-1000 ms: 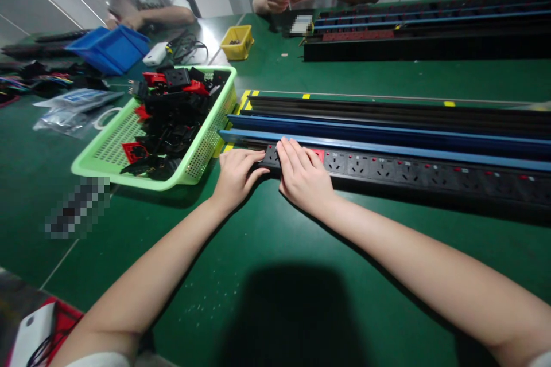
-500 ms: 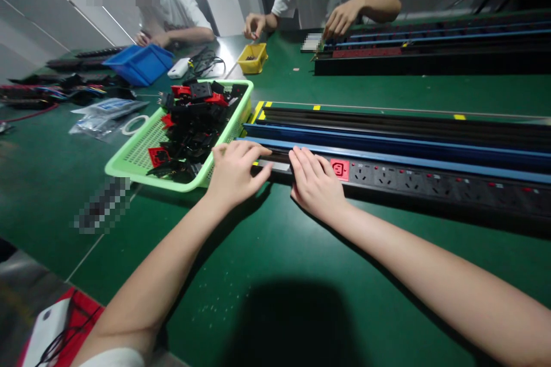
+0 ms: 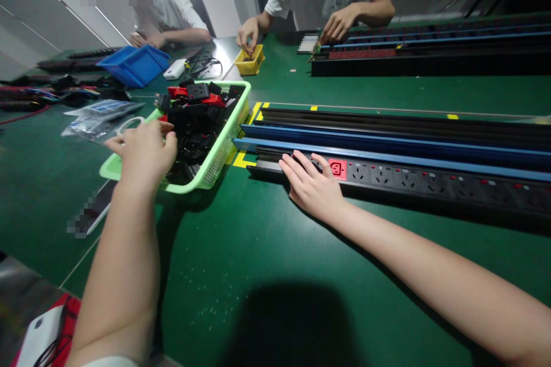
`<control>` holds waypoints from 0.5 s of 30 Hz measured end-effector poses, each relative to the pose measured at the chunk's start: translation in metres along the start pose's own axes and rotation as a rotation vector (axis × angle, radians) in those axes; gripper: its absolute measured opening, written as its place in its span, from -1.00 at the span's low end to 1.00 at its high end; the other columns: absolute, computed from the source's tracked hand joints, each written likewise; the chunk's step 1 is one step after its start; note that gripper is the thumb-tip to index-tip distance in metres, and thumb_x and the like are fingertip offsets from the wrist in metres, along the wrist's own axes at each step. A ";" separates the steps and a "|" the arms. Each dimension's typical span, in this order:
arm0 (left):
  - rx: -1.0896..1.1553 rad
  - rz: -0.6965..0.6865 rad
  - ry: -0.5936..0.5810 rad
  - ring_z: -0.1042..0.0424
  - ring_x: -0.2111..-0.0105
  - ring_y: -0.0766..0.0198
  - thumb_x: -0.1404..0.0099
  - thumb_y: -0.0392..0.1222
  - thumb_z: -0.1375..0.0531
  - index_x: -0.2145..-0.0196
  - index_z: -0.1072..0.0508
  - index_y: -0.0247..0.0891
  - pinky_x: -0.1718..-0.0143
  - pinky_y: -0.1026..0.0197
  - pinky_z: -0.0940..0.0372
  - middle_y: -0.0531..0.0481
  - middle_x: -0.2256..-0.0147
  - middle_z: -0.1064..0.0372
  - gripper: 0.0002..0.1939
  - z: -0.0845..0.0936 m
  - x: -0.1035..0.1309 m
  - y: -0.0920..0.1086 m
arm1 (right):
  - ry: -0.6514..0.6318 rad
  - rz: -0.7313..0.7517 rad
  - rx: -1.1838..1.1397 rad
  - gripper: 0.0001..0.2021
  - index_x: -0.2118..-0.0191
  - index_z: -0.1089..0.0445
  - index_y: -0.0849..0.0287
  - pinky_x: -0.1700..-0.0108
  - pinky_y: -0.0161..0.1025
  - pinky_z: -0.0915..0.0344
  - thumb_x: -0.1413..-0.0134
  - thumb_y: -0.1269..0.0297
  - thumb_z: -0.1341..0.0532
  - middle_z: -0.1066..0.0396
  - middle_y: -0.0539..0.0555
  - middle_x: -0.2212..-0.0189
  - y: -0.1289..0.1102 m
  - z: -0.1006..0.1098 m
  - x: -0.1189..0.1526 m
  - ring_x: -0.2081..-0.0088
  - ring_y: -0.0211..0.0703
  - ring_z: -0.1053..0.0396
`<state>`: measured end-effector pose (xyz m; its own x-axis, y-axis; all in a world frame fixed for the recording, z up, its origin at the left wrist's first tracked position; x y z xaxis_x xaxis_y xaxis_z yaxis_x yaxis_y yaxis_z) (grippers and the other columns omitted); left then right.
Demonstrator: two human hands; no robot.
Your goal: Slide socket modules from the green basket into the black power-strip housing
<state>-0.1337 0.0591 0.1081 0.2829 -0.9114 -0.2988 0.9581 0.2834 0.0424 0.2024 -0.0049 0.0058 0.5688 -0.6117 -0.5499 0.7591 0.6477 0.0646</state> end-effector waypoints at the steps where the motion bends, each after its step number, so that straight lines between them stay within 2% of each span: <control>1: -0.040 0.006 -0.012 -0.26 -0.07 -0.14 -0.44 0.00 0.03 -0.06 -0.44 -0.31 -0.11 -0.21 0.04 -0.29 -0.10 -0.40 -0.55 -0.005 -0.001 -0.003 | 0.000 0.000 -0.003 -0.46 -0.35 -0.29 0.26 -0.35 0.07 0.03 -0.28 0.34 -0.18 -0.30 0.17 -0.35 0.000 -0.001 0.000 -0.35 0.09 -0.21; 6: -0.087 -0.004 -0.071 -0.27 -0.06 -0.22 -0.41 0.11 -0.01 -0.03 -0.43 -0.36 -0.12 -0.35 0.02 -0.38 -0.07 -0.40 -0.49 -0.020 -0.005 -0.009 | 0.013 0.001 0.007 -0.49 -0.33 -0.32 0.27 -0.34 0.06 0.03 -0.29 0.35 -0.17 -0.31 0.16 -0.34 0.000 -0.002 0.001 -0.34 0.08 -0.23; 10: -0.150 -0.051 -0.090 -0.29 -0.06 -0.28 -0.35 0.00 -0.07 0.01 -0.44 -0.39 -0.12 -0.46 0.03 -0.45 -0.02 -0.42 -0.56 -0.024 -0.005 -0.010 | 0.020 0.004 0.010 -0.51 -0.32 -0.32 0.28 -0.34 0.06 0.04 -0.31 0.35 -0.15 -0.32 0.17 -0.34 -0.001 -0.001 0.000 -0.33 0.07 -0.23; 13: -0.188 -0.056 -0.188 -0.33 -0.03 -0.30 -0.27 -0.02 -0.13 0.15 -0.45 -0.38 -0.11 -0.48 0.04 -0.45 0.11 -0.46 -0.64 -0.032 -0.003 -0.015 | 0.010 -0.003 -0.002 -0.50 -0.32 -0.33 0.28 -0.33 0.05 0.02 -0.30 0.36 -0.15 -0.32 0.18 -0.34 0.000 -0.001 -0.001 -0.33 0.08 -0.24; 15: -0.192 -0.065 -0.228 -0.37 0.02 -0.29 -0.25 0.00 -0.17 0.23 -0.42 -0.34 -0.09 -0.45 0.01 -0.37 0.25 -0.47 -0.68 -0.037 -0.004 -0.019 | 0.002 -0.004 -0.005 -0.50 -0.32 -0.32 0.28 -0.33 0.05 0.01 -0.30 0.36 -0.15 -0.32 0.18 -0.34 0.000 -0.001 -0.001 -0.33 0.07 -0.24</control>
<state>-0.1542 0.0684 0.0729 0.2451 -0.9668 -0.0721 0.9543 0.2537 -0.1577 0.2017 -0.0044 0.0055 0.5646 -0.6135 -0.5521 0.7600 0.6473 0.0579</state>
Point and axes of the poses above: each hand's wrist, its own x-axis away from the middle knuckle, its own z-axis out of the back of the hand, y = z × x, the point moved 3 cm from there along -x, towards the middle knuckle
